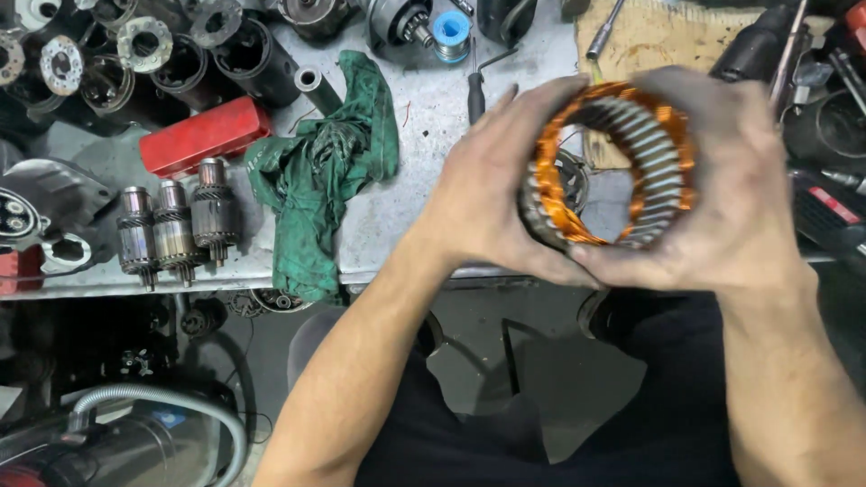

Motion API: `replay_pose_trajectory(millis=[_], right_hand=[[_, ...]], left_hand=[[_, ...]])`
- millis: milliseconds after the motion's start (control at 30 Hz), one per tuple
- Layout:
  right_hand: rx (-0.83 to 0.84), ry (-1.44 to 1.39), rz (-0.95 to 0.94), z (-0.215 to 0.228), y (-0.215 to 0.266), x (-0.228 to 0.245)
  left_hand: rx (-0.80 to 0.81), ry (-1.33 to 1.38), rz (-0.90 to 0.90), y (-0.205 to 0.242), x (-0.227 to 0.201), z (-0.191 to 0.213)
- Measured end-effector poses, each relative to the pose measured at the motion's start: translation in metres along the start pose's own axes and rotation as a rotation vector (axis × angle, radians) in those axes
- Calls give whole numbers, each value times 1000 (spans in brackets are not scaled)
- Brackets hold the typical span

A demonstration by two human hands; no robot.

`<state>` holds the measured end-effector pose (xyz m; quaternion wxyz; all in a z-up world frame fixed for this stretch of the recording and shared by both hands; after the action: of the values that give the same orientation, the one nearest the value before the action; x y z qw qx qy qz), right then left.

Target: The person uses pliers to trim copper wires on a motor stator and then inserts the stator into a metal housing. The person manipulates the stator and housing by hand to align and fit the components together on a workbench.

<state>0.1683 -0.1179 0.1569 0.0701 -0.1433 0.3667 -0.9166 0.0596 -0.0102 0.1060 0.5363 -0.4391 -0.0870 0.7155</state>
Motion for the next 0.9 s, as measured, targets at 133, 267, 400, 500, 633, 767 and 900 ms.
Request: replay_pose_trajectory(millis=[133,267,400,500,633,767,900], right_hand=[[65,-140,-126,-19,-30,8],[-80,-482,-34,-25,-45,1],[-130,-644,-28,-37,-38,-11],[-256,-769,-71,-40,-18,-30],[-394,-1013,-929,-79,28,-94],[-512,-1176,-1067,-77,45,-83],[-467,-1308,-1091,-74,37,-66]], left_hand=[[-241,449,96,7,26,8],[-447,616,210,8,48,21],[-562,619,309,9,54,22],[-584,820,400,11,59,6],[-628,821,378,9,50,-1],[-649,836,255,9,53,-26],[-634,771,257,-1,42,-25]])
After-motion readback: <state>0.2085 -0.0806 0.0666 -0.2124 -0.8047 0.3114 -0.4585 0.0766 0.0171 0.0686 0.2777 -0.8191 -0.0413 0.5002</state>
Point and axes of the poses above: each hand's wrist, its own y-axis away from the middle knuckle, its own z-axis out of the back of the hand, x = y × z, the point moved 8 cm from there along -y, towards the middle knuckle, and after that the axes turned 10 degrees about -x, right-handed, at the moved point
